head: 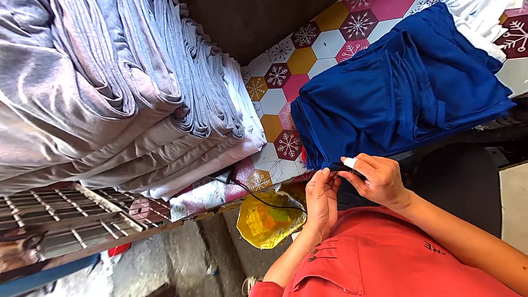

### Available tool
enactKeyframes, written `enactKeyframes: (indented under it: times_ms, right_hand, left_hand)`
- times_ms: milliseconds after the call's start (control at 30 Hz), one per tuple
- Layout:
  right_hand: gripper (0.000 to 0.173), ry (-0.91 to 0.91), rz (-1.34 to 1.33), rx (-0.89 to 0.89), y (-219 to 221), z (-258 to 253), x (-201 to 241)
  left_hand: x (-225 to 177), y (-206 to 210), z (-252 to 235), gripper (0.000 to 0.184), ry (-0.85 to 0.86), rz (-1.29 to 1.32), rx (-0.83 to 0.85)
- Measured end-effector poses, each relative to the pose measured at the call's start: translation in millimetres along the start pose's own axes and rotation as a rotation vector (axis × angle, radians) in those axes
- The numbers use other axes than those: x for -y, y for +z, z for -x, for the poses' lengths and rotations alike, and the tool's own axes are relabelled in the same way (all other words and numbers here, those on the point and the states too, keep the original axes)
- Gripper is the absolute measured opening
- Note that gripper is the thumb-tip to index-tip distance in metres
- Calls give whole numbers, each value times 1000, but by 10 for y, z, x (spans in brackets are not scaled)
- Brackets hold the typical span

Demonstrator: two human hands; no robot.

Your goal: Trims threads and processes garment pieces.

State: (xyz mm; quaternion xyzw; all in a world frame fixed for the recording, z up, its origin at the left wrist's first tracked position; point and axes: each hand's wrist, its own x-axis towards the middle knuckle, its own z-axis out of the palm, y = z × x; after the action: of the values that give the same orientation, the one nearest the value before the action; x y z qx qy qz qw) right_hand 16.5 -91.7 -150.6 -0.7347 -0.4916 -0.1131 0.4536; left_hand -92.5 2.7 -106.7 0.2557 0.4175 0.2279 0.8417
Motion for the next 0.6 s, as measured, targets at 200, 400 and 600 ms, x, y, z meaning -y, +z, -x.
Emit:
enactKeyframes:
  times_ms: [200, 400, 600]
  right_hand:
    - [33, 90, -97, -12, -5, 17, -20]
    - [33, 75, -104, -14, 32, 24, -38]
    - [36, 237, -316, 32, 45, 57, -53]
  left_hand:
    - [-3, 17, -15, 28, -1, -11, -7]
    - [10, 12, -20, 27, 7, -28, 0]
    - [9, 6, -35, 27, 16, -57, -2]
